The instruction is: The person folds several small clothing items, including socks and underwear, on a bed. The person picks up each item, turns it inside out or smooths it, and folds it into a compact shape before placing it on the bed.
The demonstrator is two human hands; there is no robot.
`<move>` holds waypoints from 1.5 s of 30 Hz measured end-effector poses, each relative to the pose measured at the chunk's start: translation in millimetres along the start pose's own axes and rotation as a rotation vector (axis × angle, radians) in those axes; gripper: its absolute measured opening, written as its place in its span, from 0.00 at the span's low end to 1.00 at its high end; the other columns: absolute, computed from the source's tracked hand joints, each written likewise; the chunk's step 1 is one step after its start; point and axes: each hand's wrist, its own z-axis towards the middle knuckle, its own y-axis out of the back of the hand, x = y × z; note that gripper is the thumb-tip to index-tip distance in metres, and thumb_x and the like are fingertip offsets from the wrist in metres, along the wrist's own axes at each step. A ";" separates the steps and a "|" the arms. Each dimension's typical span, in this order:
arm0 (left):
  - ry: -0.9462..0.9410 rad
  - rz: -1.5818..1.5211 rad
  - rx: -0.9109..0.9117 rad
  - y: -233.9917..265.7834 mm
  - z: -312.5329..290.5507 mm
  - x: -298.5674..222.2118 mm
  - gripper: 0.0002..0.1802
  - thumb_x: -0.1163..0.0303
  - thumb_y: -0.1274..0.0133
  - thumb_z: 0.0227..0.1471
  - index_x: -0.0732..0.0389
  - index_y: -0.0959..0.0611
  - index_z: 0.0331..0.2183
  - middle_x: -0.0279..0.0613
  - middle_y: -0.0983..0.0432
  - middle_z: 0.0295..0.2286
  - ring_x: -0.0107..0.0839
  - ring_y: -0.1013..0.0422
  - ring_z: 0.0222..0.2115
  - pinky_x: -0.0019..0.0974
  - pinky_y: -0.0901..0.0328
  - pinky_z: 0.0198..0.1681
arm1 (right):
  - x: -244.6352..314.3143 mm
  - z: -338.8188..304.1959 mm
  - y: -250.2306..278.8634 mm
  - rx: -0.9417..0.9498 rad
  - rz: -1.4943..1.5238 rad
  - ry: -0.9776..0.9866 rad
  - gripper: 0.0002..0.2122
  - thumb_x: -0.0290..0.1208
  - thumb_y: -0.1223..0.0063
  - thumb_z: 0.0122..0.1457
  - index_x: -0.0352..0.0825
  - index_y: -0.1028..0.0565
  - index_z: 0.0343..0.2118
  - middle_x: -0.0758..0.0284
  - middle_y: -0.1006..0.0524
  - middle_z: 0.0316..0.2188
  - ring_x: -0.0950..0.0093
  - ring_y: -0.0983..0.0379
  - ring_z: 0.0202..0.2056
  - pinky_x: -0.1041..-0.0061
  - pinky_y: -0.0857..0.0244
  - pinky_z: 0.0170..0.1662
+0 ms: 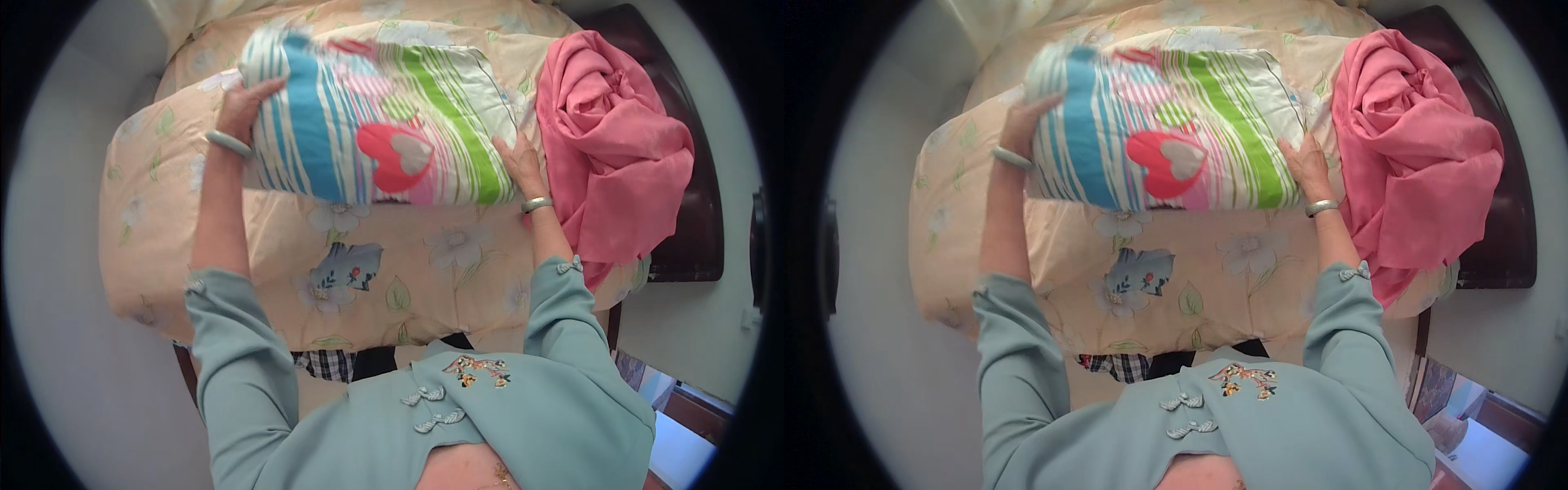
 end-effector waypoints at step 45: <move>0.707 0.178 -0.637 -29.5 -845.1 260.8 0.17 0.58 0.48 0.50 0.64 0.23 0.32 0.54 0.23 0.29 0.50 0.26 0.33 0.47 0.33 0.36 | 38.2 -206.6 -262.9 0.529 -0.807 1.065 0.27 0.41 0.47 0.56 0.23 0.35 0.51 0.43 0.31 0.48 0.48 0.34 0.50 0.59 0.39 0.52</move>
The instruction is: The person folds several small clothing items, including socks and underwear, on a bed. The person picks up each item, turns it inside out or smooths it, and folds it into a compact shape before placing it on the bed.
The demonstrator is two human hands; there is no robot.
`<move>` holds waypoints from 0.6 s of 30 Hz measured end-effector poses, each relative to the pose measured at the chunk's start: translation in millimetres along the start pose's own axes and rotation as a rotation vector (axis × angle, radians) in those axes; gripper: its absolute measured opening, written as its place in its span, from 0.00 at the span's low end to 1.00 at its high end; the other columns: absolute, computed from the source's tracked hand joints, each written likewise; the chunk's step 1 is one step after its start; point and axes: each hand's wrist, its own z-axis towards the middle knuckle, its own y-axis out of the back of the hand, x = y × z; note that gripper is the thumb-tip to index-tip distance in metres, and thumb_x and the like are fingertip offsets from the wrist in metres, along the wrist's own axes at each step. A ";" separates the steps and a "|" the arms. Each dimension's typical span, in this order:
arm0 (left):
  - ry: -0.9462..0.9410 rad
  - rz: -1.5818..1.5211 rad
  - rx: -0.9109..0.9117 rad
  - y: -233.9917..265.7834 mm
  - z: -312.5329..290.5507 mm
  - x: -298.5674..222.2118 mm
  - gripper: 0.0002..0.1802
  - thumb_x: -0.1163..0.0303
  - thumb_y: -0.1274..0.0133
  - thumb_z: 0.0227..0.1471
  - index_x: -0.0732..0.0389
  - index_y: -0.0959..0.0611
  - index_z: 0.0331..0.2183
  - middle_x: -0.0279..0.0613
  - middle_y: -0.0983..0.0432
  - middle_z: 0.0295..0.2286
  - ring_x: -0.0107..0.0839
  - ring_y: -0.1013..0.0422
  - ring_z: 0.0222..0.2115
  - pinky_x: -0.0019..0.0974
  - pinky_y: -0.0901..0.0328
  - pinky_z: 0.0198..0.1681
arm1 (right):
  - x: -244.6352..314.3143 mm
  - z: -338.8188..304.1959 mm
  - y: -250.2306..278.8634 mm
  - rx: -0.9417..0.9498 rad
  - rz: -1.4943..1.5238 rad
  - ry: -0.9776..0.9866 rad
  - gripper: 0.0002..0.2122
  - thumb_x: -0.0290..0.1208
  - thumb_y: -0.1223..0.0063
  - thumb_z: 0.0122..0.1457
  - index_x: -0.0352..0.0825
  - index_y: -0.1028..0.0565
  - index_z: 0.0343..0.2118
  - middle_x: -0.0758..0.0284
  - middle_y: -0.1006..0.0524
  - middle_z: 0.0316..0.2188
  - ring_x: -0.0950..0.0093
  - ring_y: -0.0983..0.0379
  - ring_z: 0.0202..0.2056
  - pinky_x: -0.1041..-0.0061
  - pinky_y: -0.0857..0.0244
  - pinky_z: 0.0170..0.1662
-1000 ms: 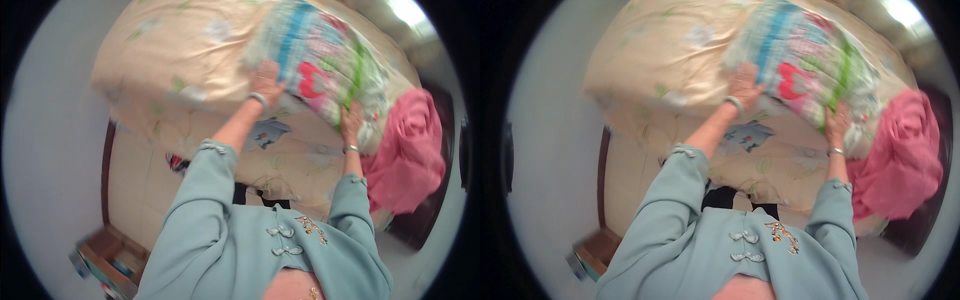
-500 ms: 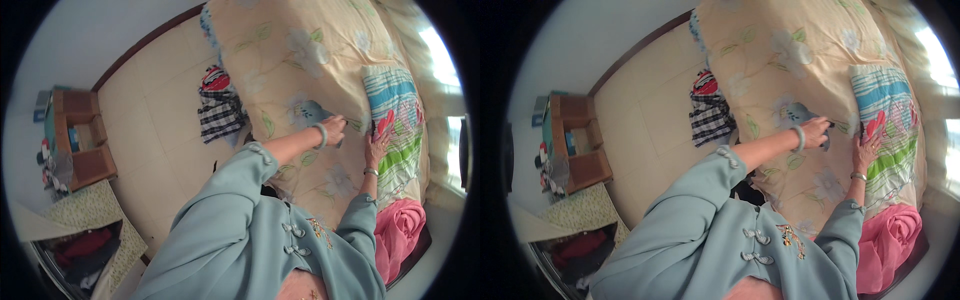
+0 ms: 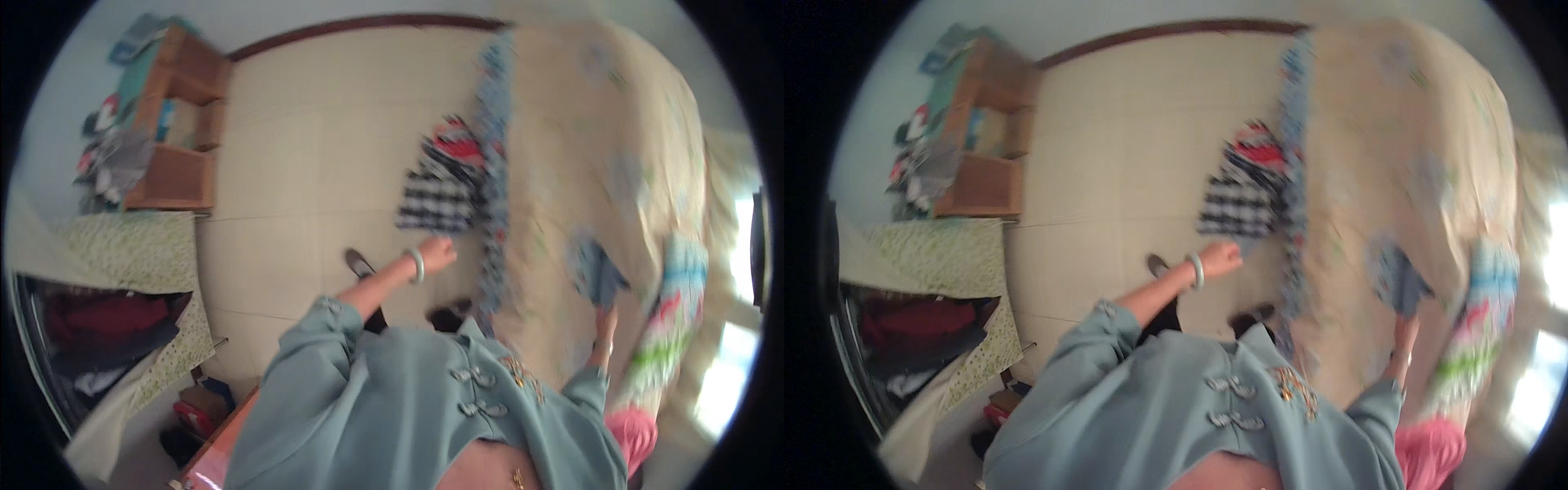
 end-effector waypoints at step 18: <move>0.501 -0.885 -0.927 373.2 -281.9 271.3 0.16 0.60 0.49 0.53 0.63 0.19 0.36 0.39 0.22 0.29 0.28 0.24 0.30 0.32 0.31 0.34 | 919.7 -205.5 13.5 0.797 0.529 1.182 0.14 0.35 0.45 0.55 0.29 0.25 0.39 0.54 0.21 0.32 0.63 0.22 0.33 0.68 0.29 0.37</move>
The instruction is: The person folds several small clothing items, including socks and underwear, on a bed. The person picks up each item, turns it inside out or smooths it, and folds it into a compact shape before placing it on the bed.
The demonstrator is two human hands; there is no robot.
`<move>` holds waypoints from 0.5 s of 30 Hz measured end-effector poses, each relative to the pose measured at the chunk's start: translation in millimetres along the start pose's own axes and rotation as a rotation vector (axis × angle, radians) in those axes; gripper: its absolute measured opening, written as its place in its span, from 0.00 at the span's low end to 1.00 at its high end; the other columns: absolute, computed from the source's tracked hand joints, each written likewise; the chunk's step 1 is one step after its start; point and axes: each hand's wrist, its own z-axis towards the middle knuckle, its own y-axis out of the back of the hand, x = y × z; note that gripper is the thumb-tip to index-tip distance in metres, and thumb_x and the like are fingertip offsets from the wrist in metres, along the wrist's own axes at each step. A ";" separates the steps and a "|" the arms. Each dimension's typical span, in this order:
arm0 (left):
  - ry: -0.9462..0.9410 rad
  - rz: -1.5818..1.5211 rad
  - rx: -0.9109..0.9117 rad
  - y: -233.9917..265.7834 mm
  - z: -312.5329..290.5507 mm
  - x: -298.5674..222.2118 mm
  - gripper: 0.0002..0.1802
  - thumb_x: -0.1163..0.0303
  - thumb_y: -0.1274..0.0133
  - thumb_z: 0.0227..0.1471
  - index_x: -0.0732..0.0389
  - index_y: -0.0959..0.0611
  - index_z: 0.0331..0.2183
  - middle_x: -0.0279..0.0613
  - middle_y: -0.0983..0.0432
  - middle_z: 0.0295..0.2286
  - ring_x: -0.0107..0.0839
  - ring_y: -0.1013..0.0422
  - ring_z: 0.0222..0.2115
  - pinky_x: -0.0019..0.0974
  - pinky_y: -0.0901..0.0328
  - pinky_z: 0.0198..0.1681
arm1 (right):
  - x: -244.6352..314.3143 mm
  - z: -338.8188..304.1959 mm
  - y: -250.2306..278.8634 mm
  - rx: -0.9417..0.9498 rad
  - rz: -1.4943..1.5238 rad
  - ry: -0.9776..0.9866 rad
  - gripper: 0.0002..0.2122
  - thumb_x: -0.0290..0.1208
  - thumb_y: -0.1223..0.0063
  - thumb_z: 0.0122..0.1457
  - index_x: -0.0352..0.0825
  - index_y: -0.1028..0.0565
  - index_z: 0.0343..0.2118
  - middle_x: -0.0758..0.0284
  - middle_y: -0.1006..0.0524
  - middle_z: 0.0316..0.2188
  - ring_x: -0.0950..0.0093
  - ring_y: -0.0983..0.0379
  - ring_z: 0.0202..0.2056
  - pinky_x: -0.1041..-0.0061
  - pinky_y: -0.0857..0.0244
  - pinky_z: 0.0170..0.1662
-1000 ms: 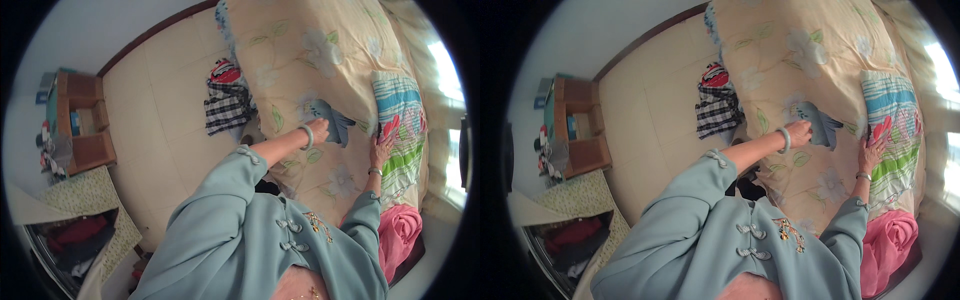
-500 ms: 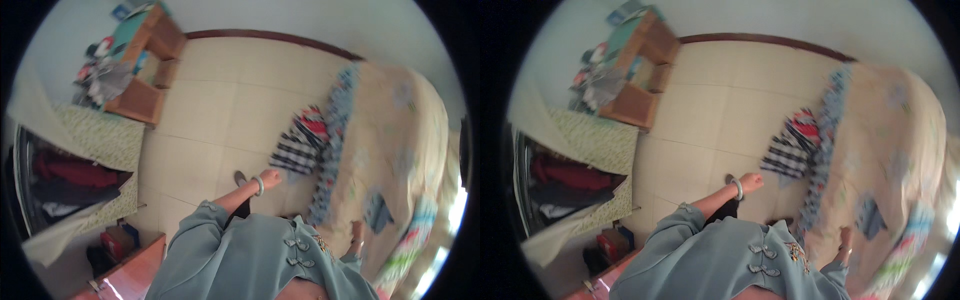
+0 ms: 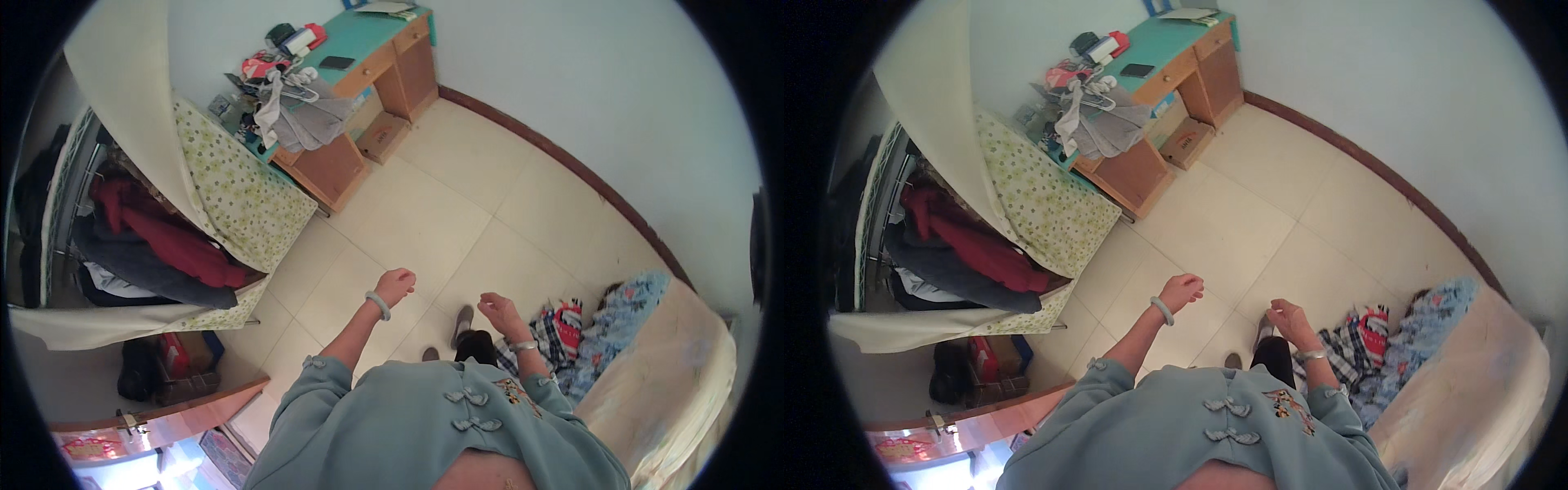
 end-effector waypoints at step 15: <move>-0.013 -0.398 -0.384 165.8 113.5 -95.6 0.14 0.66 0.51 0.59 0.65 0.21 0.42 0.44 0.21 0.36 0.32 0.23 0.36 0.33 0.29 0.39 | 107.9 327.6 17.0 0.480 -0.350 0.219 0.15 0.39 0.48 0.54 0.29 0.22 0.33 0.52 0.22 0.32 0.54 0.26 0.37 0.63 0.30 0.41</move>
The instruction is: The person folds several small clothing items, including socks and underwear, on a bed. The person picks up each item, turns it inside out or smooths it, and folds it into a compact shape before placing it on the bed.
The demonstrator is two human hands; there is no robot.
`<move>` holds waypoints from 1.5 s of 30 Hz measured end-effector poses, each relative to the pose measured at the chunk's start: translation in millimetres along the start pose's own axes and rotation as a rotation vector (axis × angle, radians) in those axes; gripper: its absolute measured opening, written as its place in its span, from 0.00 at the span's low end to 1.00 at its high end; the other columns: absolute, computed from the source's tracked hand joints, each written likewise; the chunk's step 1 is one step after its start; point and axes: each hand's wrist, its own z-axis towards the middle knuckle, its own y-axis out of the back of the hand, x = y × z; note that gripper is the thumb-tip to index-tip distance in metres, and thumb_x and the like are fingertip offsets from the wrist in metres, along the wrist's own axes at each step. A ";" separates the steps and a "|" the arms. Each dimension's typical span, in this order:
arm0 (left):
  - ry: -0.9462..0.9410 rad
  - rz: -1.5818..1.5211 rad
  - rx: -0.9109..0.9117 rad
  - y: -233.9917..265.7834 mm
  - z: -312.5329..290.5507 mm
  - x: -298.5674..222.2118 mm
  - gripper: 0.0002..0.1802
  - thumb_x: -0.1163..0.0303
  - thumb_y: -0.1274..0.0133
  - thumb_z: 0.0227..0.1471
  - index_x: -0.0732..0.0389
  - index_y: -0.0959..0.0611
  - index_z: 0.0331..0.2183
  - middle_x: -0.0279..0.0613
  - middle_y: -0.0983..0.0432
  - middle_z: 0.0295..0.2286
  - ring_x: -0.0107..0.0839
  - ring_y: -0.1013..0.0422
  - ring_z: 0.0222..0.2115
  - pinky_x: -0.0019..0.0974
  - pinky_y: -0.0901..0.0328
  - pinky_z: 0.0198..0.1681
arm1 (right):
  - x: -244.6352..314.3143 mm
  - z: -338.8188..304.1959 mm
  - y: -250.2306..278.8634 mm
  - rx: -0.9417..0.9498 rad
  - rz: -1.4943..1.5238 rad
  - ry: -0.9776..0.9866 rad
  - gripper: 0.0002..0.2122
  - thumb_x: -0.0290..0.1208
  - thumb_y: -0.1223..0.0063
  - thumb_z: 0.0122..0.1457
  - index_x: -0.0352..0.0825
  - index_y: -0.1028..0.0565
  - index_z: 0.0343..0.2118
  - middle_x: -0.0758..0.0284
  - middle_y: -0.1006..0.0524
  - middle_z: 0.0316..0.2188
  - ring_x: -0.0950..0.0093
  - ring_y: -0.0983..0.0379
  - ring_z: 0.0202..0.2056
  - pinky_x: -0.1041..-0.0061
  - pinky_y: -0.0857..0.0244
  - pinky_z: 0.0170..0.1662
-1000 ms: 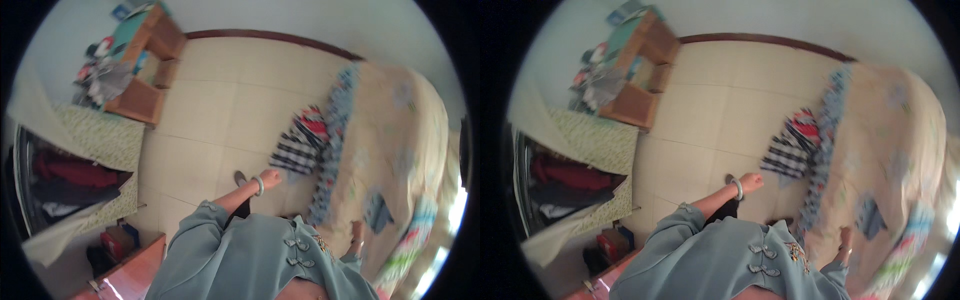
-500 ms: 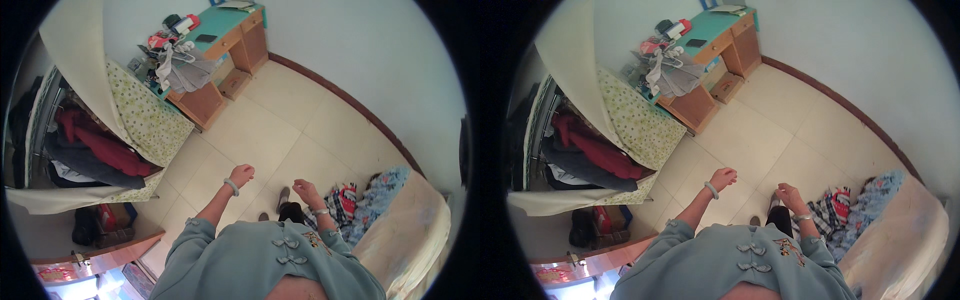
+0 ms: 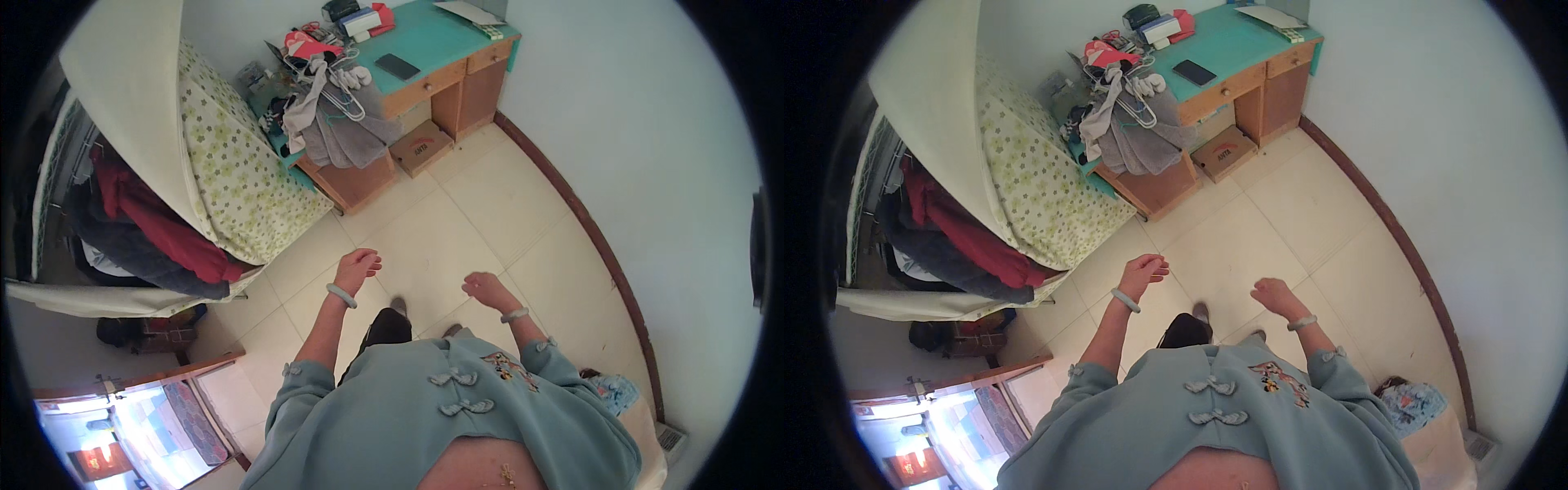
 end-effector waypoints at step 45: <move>-0.553 0.858 -0.786 129.8 456.1 -269.2 0.27 0.69 0.48 0.52 0.64 0.32 0.54 0.56 0.35 0.52 0.52 0.39 0.53 0.47 0.44 0.56 | 159.2 669.7 226.7 -0.409 -0.705 0.262 0.30 0.41 0.34 0.37 0.29 0.33 0.42 0.55 0.29 0.40 0.57 0.31 0.44 0.64 0.33 0.47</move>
